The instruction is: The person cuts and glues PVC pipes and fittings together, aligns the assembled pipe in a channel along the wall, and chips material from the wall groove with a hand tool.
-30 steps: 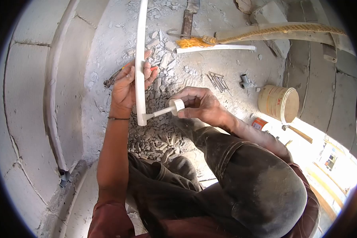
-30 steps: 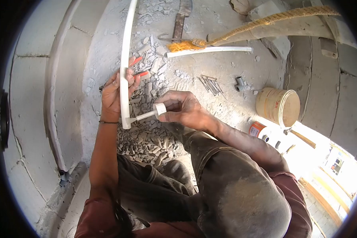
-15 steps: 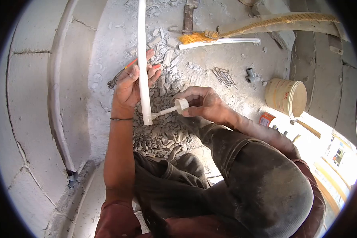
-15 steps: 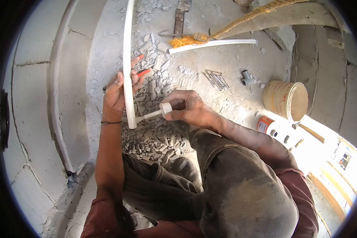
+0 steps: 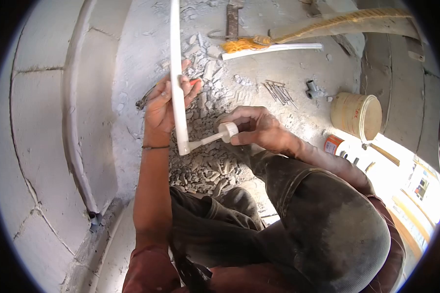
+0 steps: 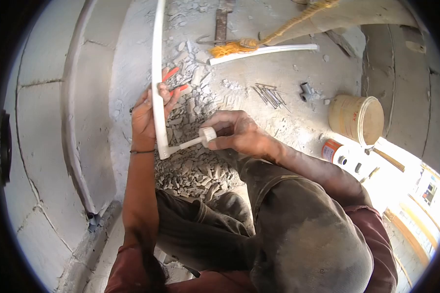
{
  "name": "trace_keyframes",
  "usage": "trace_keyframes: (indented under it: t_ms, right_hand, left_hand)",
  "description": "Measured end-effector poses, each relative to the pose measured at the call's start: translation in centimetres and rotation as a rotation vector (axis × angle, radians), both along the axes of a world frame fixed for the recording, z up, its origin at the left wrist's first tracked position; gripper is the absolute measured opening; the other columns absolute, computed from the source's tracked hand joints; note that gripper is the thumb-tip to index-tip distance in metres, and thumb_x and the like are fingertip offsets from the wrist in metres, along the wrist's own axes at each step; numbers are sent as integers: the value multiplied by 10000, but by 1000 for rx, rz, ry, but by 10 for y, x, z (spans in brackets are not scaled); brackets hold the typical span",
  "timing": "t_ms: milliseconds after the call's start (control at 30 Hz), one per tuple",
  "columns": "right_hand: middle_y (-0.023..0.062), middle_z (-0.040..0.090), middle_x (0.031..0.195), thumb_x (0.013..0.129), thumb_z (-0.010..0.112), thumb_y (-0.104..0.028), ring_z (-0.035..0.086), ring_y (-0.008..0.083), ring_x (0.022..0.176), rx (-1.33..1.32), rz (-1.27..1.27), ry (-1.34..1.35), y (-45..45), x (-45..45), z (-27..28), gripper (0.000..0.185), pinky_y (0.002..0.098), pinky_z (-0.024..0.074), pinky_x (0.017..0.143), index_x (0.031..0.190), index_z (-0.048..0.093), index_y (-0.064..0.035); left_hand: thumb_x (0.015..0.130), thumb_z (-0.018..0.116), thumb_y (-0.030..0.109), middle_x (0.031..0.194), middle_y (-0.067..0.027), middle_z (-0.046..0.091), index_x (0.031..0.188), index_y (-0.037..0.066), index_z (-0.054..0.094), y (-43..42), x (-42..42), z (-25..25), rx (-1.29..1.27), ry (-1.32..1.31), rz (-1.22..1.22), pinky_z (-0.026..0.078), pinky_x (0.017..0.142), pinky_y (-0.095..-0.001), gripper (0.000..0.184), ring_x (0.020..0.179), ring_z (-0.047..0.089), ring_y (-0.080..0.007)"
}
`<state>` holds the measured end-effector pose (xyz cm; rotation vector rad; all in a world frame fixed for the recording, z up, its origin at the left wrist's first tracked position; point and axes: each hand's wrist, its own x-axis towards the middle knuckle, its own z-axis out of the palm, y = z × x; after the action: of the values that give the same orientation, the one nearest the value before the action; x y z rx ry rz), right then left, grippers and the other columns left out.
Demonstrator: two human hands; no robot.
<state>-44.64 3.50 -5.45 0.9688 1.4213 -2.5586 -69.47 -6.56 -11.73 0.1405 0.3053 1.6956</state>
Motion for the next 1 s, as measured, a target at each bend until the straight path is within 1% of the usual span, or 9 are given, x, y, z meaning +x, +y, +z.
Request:
trace_keyframes:
  t_ms: [167, 233, 333, 467, 567, 667, 833, 900, 1000]
  right_hand:
    - [-7, 592, 735, 798, 827, -83, 530, 87, 689, 478, 90, 58, 2, 10, -7, 295, 278, 440, 621, 1051, 687, -24]
    - [-14, 577, 698, 789, 832, -94, 527, 85, 675, 280, -14, -80, 6, 38, -9, 295, 295, 449, 613, 1039, 690, -28]
    - [-14, 584, 716, 785, 828, -95, 526, 82, 660, 659, -217, -241, 27, 132, -5, 297, 283, 445, 591, 1051, 702, -54]
    - [77, 714, 823, 842, 783, -117, 678, 167, 760, 863, -436, -898, 30, 270, 94, 279, 326, 553, 719, 1089, 683, -32]
    - [151, 702, 911, 773, 789, -187, 702, 263, 797, 1103, -359, -1374, 2, 353, 125, 332, 386, 563, 764, 1070, 697, -71]
    - [186, 662, 926, 753, 768, -188, 670, 362, 842, 1183, -346, -1467, -10, 392, 114, 348, 457, 532, 761, 1065, 689, -57]
    - [211, 648, 1002, 776, 736, -177, 657, 391, 936, 1133, -311, -1418, 1, 382, 82, 329, 462, 522, 822, 1077, 671, -62]
    - [187, 662, 1031, 768, 732, -157, 658, 372, 937, 1338, -166, -1444, 3, 386, 66, 352, 463, 515, 828, 1105, 671, -79]
    - [205, 640, 1051, 778, 688, -141, 633, 412, 998, 1244, -183, -1483, 7, 377, 58, 337, 494, 491, 877, 1109, 658, -86]
  left_hand:
    - [975, 485, -68, 1145, -129, 563, 1561, -100, 63, -3, 5, 1, -4, -116, -6, 290, 1233, -461, 722, 1088, 612, -204]
    - [977, 484, -69, 1129, -122, 557, 1567, -87, 54, -10, 2, -6, -208, 43, 77, 256, 1243, -461, 731, 1059, 598, -195]
    - [1019, 490, 16, 1182, -116, 502, 1574, -57, 110, -13, -2, -6, -79, -56, 4, 166, 1268, -446, 677, 1133, 571, -194]
    - [1036, 507, 60, 1173, -116, 500, 1589, -16, 96, -11, -6, -12, -121, 16, -1, 185, 1263, -439, 693, 1095, 578, -175]
    - [1043, 502, 71, 1157, -113, 517, 1589, -13, 102, -5, -2, -11, -142, 26, -9, 189, 1262, -436, 681, 1079, 585, -180]
    - [1049, 494, 80, 1162, -113, 526, 1588, -12, 107, -1, 2, -10, -132, 22, -26, 194, 1263, -437, 670, 1068, 596, -186]
    - [1052, 491, 90, 1170, -116, 548, 1589, -5, 121, -4, 1, -11, -178, 4, 0, 200, 1262, -439, 659, 1052, 613, -187]
    - [1037, 535, 104, 1173, -124, 568, 1586, -37, 83, -4, 6, 0, -184, 116, 10, 244, 1246, -446, 725, 1036, 617, -182]
    - [1010, 598, 143, 1119, -113, 612, 1573, -53, 148, 2, 4, 6, -140, 97, -41, 313, 1215, -451, 748, 977, 633, -177]
